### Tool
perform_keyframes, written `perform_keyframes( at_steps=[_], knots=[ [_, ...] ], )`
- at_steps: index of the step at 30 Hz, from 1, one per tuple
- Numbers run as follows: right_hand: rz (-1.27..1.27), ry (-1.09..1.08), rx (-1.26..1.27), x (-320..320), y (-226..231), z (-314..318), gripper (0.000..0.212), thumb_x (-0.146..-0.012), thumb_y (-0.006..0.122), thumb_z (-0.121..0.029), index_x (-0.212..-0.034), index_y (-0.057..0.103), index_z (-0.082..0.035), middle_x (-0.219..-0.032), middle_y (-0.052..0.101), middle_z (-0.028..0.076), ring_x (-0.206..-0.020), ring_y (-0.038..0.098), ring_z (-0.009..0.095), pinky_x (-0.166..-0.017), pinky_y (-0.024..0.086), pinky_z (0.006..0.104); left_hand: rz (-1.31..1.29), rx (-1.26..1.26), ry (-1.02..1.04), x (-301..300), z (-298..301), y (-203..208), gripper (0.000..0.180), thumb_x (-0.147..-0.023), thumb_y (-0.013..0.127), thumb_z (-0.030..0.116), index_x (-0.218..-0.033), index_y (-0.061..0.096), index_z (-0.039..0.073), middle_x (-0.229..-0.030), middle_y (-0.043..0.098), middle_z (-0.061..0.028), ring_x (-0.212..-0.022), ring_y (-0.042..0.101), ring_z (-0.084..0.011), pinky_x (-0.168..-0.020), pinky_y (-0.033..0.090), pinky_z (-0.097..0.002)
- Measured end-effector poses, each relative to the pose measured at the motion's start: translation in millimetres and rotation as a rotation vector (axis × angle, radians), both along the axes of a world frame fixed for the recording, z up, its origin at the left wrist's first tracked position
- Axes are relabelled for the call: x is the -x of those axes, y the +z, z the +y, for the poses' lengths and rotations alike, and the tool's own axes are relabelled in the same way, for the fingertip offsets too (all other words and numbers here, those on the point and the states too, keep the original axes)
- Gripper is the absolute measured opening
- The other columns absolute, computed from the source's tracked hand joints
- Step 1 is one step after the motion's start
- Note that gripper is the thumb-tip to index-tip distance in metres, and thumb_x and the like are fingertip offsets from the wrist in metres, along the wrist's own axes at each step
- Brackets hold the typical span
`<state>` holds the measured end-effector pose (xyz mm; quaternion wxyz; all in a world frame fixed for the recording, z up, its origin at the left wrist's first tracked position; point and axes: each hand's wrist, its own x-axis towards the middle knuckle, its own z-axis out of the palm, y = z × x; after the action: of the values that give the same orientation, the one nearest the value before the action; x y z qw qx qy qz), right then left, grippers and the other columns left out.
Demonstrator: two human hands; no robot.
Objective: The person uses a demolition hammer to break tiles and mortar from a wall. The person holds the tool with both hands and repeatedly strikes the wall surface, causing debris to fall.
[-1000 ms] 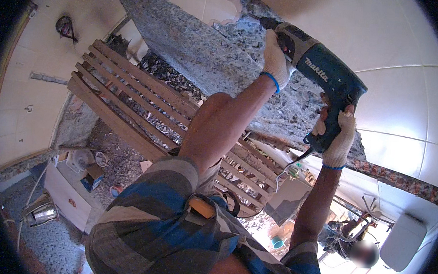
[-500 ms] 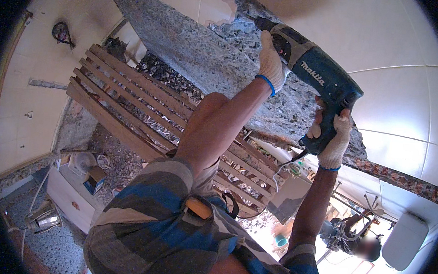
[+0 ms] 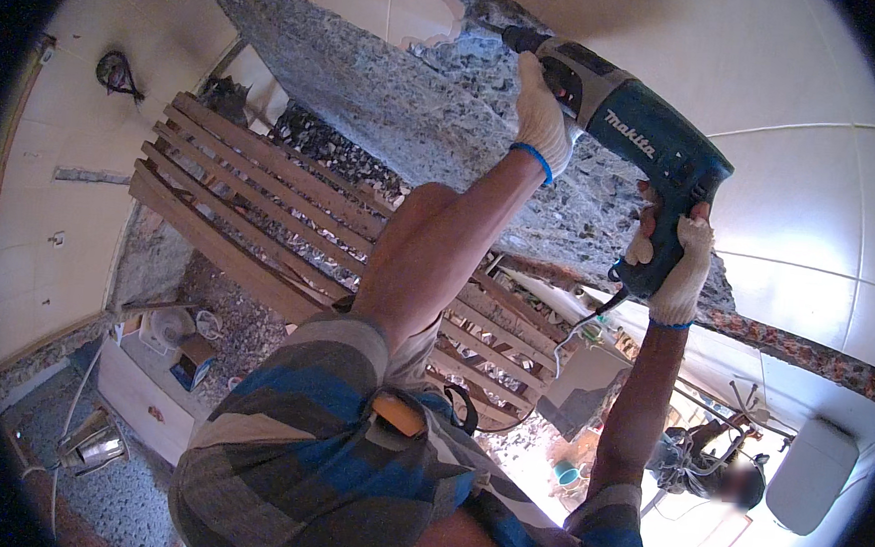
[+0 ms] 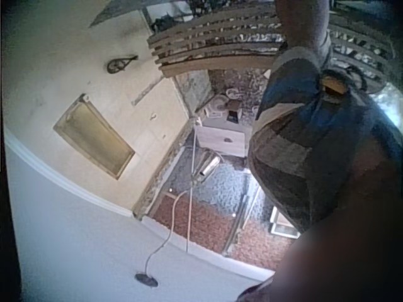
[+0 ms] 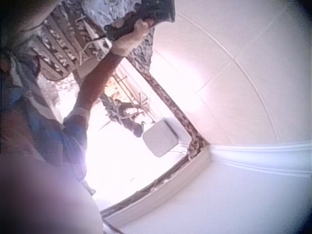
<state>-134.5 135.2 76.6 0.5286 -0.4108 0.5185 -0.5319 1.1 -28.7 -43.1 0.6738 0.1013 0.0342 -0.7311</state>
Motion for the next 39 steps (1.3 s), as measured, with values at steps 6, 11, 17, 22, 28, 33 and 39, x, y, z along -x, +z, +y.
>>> perform_keyframes(
  at_steps=[6, 11, 17, 22, 28, 33, 39],
  knots=[
    [-0.028, 0.064, 0.033, 12, -1, -8, 0.057, -0.103, 0.061, -0.045, -0.137, 0.054, 0.001, -0.097, 0.069, 0.016, -0.055, 0.059, 0.013, -0.048, 0.053, 0.029, 0.012, 0.039, 0.001, 3, -6, -2, 0.055, -0.112, 0.04, 0.059, -0.135, 0.059, 0.013, -0.13, 0.065, -0.0062, -0.122, 0.065, -0.0252, -0.104, 0.058, -0.0475],
    [-0.084, 0.068, 0.036, 17, -3, -13, 0.054, -0.104, 0.059, -0.043, -0.14, 0.051, -0.003, -0.108, 0.07, 0.021, -0.056, 0.06, 0.014, -0.049, 0.054, 0.0296, -0.026, -0.059, -0.048, 4, -7, 4, 0.054, -0.111, 0.042, 0.058, -0.135, 0.058, 0.013, -0.13, 0.065, -0.0074, -0.122, 0.065, -0.0271, -0.102, 0.059, -0.0478],
    [-0.109, 0.07, 0.007, 10, -9, -7, 0.054, -0.103, 0.059, -0.038, -0.142, 0.048, -0.003, -0.109, 0.07, 0.022, -0.056, 0.06, 0.015, -0.049, 0.054, 0.0298, 0.017, -0.033, -0.001, 2, -3, 1, 0.053, -0.111, 0.041, 0.057, -0.134, 0.06, 0.014, -0.128, 0.067, -0.0081, -0.119, 0.068, -0.0281, -0.1, 0.06, -0.0475],
    [-0.085, 0.055, -0.019, 8, -2, -9, 0.052, -0.1, 0.061, -0.035, -0.139, 0.05, -0.002, -0.103, 0.07, 0.02, -0.055, 0.06, 0.015, -0.048, 0.053, 0.0297, 0.081, 0.026, -0.022, -2, -10, -5, 0.052, -0.111, 0.041, 0.056, -0.132, 0.062, 0.013, -0.126, 0.07, -0.0082, -0.117, 0.069, -0.0274, -0.099, 0.061, -0.0475],
    [-0.069, -0.001, 0.008, 8, -3, -11, 0.053, -0.1, 0.063, -0.037, -0.135, 0.053, 0.001, -0.094, 0.068, 0.016, -0.055, 0.059, 0.015, -0.047, 0.052, 0.0298, 0.051, 0.03, -0.003, 3, -10, -5, 0.052, -0.111, 0.042, 0.055, -0.132, 0.062, 0.013, -0.127, 0.07, -0.008, -0.118, 0.069, -0.027, -0.101, 0.06, -0.0476],
    [-0.084, 0.028, 0.001, 15, -5, -16, 0.054, -0.101, 0.062, -0.039, -0.134, 0.054, 0.002, -0.094, 0.068, 0.015, -0.055, 0.06, 0.015, -0.048, 0.053, 0.0303, 0.008, -0.017, 0.006, 7, -13, -7, 0.054, -0.11, 0.042, 0.058, -0.132, 0.062, 0.013, -0.129, 0.069, -0.0073, -0.119, 0.069, -0.027, -0.102, 0.059, -0.0485],
    [-0.063, 0.011, -0.003, 15, -5, -16, 0.057, -0.101, 0.062, -0.041, -0.138, 0.053, 0.001, -0.096, 0.068, 0.016, -0.055, 0.058, 0.015, -0.05, 0.054, 0.0305, -0.018, -0.039, 0.026, 9, -11, -3, 0.057, -0.109, 0.045, 0.062, -0.133, 0.061, 0.013, -0.13, 0.068, -0.0062, -0.118, 0.068, -0.027, -0.101, 0.059, -0.0491]
  ],
)
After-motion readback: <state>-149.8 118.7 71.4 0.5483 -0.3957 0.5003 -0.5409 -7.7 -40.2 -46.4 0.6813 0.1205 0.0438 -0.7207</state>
